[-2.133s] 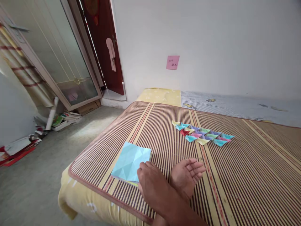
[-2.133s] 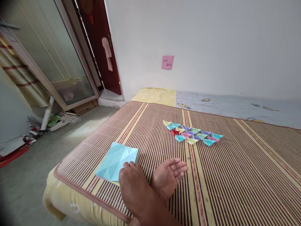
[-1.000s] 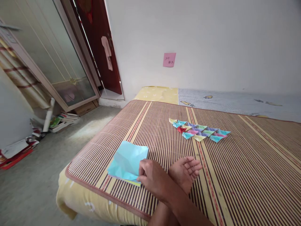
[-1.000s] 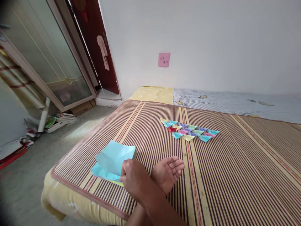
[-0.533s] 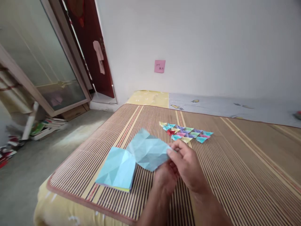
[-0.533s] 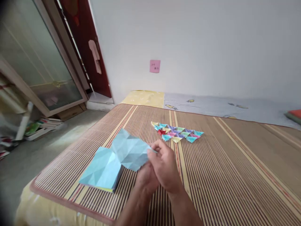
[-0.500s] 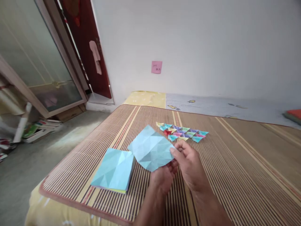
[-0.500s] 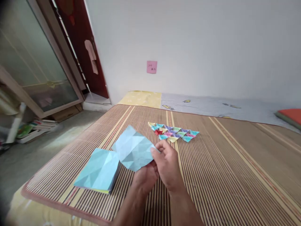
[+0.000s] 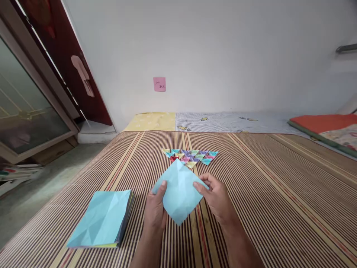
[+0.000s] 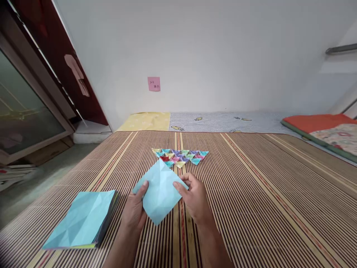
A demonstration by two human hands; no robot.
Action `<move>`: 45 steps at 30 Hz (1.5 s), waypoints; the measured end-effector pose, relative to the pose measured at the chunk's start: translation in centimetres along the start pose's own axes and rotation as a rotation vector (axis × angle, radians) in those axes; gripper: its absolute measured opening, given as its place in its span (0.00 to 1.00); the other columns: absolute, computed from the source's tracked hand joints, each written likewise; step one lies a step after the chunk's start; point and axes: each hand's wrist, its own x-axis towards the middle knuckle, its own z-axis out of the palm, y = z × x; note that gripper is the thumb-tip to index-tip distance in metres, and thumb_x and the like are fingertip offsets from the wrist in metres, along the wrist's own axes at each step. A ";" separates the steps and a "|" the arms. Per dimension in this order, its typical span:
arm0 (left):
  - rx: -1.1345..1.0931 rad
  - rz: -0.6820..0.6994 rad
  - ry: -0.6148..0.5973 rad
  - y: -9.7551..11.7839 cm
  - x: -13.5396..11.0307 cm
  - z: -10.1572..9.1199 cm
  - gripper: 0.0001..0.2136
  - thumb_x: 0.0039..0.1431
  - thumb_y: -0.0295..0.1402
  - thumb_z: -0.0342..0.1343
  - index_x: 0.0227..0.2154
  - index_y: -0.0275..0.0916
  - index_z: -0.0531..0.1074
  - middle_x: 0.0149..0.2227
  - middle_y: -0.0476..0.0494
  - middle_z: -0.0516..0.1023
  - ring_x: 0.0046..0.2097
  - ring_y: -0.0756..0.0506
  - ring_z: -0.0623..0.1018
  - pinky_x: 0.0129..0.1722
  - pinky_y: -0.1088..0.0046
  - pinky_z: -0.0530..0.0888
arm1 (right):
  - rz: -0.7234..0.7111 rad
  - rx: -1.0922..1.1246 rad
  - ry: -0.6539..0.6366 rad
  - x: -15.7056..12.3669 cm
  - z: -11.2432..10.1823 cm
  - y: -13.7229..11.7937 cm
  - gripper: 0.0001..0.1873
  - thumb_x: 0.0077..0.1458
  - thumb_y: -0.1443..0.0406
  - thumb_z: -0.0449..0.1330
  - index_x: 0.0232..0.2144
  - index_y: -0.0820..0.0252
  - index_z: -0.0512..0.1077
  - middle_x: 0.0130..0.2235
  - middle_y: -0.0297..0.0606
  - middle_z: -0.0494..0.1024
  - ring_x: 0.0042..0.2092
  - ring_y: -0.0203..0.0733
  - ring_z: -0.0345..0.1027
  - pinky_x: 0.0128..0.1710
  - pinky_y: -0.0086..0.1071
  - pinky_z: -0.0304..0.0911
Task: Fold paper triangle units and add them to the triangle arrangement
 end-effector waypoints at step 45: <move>0.313 0.230 -0.057 -1.9 -2.2 1.5 0.15 0.48 0.37 0.73 0.24 0.38 0.71 0.21 0.55 0.71 0.23 0.53 0.69 0.25 0.77 0.68 | 0.044 -0.092 -0.292 -0.4 -1.6 -0.1 0.10 0.54 0.58 0.67 0.32 0.60 0.77 0.29 0.33 0.77 0.32 0.39 0.71 0.33 0.30 0.66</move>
